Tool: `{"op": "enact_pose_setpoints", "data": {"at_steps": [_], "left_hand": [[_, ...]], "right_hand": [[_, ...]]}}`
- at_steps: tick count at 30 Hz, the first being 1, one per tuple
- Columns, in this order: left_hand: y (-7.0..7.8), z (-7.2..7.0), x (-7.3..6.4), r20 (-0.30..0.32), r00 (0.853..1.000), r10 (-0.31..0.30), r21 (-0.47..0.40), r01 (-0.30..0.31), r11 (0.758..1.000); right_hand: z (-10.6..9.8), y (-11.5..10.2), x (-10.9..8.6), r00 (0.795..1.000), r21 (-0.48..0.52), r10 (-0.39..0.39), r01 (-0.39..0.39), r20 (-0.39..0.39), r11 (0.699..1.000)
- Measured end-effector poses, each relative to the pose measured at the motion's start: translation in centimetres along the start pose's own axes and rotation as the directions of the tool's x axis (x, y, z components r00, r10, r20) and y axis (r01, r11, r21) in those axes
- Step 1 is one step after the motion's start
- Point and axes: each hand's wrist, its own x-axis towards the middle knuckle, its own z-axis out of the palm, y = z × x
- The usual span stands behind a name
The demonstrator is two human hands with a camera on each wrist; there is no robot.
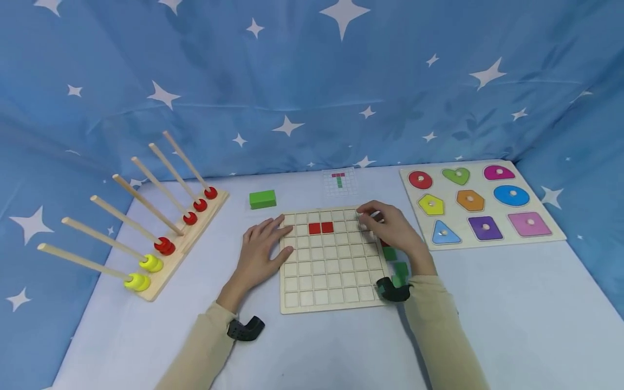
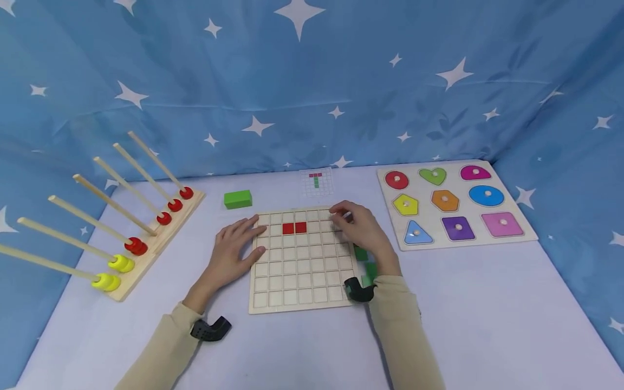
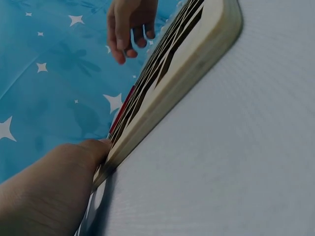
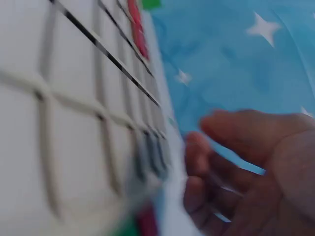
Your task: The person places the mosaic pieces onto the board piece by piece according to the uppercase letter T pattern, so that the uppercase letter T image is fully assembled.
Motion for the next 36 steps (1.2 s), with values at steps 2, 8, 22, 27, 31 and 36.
{"op": "enact_pose_setpoints", "data": {"at_steps": [2, 8, 22, 27, 31, 36], "left_hand": [[0.0, -0.1, -0.1, 0.001, 1.000, -0.005, -0.001, 0.005, 1.000], [-0.1, 0.0, 0.0, 0.009, 1.000, -0.006, -0.009, 0.006, 1.000], [-0.1, -0.2, 0.1, 0.007, 1.000, -0.003, -0.014, 0.003, 1.000], [0.0, -0.3, 0.1, -0.017, 1.000, 0.005, -0.008, -0.006, 1.000], [0.1, -0.1, -0.2, -0.017, 1.000, 0.017, -0.015, -0.017, 1.000], [0.1, -0.1, -0.3, -0.015, 1.000, 0.009, -0.015, -0.009, 1.000]], "right_hand": [[-0.9, 0.3, -0.5, 0.999, -0.034, 0.025, -0.024, 0.038, 0.999], [-2.5, 0.8, -1.7, 0.986, -0.103, 0.098, -0.085, 0.133, 0.991], [-3.2, 1.8, -2.0, 0.962, -0.211, 0.181, -0.137, 0.204, 0.968], [-3.1, 2.1, -1.6, 0.975, -0.156, 0.164, -0.141, 0.148, 0.978], [-2.8, 2.6, -1.6, 0.983, -0.101, 0.159, -0.150, 0.088, 0.983], [-2.6, 2.7, -1.3, 0.989, -0.040, 0.149, -0.149, -0.023, 0.988]]}}
